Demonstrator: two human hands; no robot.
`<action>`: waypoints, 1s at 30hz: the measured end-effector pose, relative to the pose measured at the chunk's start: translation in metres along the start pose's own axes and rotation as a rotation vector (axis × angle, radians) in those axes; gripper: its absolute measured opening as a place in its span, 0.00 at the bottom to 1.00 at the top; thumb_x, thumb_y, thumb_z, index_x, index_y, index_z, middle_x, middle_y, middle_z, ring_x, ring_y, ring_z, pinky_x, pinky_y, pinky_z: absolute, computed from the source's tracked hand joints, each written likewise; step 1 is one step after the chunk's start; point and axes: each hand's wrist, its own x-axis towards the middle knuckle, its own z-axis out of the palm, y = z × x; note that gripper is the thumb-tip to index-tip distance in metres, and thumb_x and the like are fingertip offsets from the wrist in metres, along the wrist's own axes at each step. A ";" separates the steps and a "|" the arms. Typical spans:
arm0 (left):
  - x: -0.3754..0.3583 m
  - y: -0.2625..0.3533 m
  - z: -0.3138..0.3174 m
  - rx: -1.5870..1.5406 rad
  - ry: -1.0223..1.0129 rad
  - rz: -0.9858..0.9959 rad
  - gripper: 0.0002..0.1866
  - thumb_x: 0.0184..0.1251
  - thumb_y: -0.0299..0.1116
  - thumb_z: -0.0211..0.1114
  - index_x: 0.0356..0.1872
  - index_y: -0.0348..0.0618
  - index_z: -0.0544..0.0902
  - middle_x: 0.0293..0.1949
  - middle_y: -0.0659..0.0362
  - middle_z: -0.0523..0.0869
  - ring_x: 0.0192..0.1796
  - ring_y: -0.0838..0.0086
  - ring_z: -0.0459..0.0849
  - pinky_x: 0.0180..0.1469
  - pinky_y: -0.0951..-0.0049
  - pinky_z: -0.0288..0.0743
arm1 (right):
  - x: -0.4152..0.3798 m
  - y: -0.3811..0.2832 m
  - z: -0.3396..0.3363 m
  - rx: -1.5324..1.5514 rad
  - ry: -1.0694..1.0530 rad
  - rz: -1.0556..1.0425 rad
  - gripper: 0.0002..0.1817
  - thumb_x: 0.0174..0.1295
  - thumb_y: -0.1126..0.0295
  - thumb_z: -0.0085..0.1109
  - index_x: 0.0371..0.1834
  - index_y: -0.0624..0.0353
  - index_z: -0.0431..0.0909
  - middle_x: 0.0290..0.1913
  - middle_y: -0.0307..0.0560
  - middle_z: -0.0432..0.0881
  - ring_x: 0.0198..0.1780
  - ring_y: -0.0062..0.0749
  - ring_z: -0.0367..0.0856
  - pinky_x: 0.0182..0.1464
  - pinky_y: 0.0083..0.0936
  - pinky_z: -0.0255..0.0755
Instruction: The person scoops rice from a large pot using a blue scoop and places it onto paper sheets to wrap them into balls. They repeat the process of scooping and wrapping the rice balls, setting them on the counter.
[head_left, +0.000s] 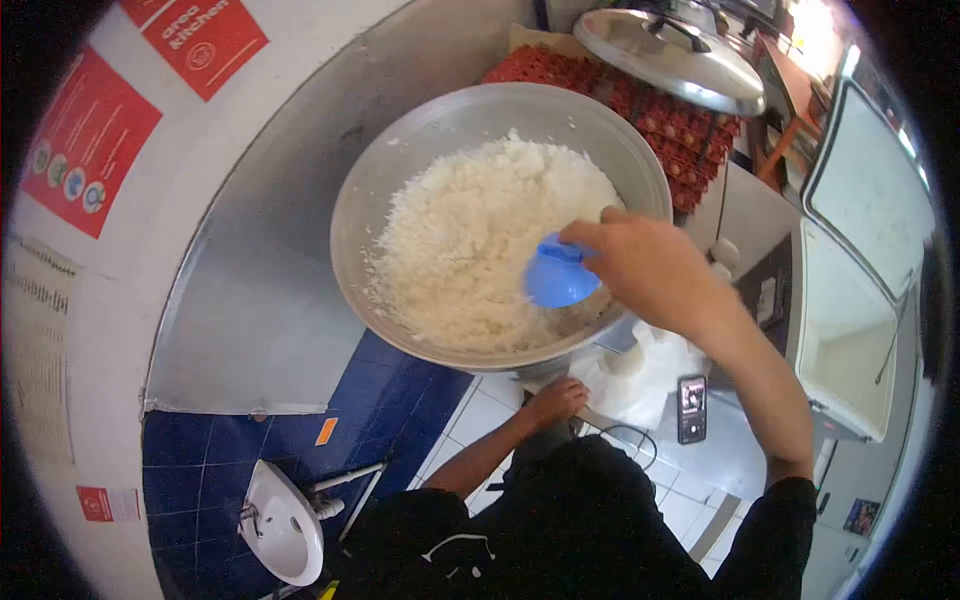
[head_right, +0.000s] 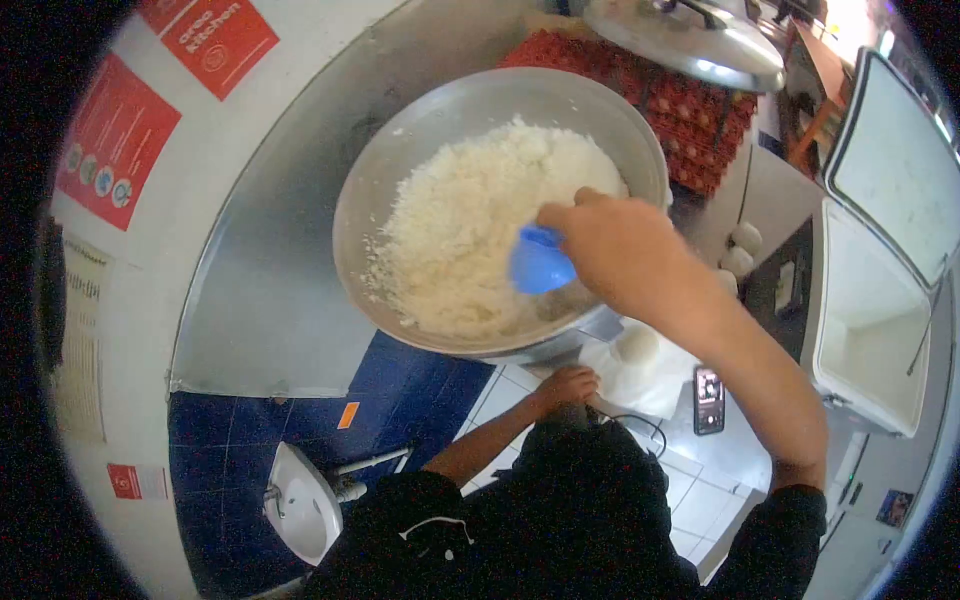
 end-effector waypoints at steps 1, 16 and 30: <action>0.001 -0.001 0.000 -0.038 0.039 0.006 0.11 0.60 0.32 0.59 0.39 0.40 0.85 0.49 0.55 0.86 0.57 0.61 0.81 0.62 0.60 0.75 | 0.018 0.002 0.025 -0.046 -0.005 -0.001 0.15 0.61 0.71 0.61 0.52 0.50 0.82 0.39 0.51 0.83 0.44 0.48 0.86 0.45 0.40 0.80; 0.032 0.005 -0.032 -0.328 -0.108 -0.474 0.10 0.65 0.34 0.66 0.40 0.38 0.85 0.42 0.48 0.88 0.46 0.53 0.87 0.49 0.57 0.80 | -0.161 0.096 0.144 0.715 0.485 0.437 0.16 0.61 0.67 0.70 0.50 0.60 0.80 0.45 0.44 0.85 0.50 0.29 0.83 0.56 0.30 0.75; 0.103 -0.011 -0.018 -0.397 0.319 -0.648 0.11 0.70 0.29 0.62 0.49 0.36 0.78 0.43 0.44 0.85 0.50 0.47 0.84 0.50 0.56 0.76 | -0.208 0.161 0.327 0.478 0.264 0.821 0.12 0.64 0.60 0.64 0.35 0.59 0.84 0.38 0.53 0.86 0.41 0.53 0.84 0.45 0.45 0.76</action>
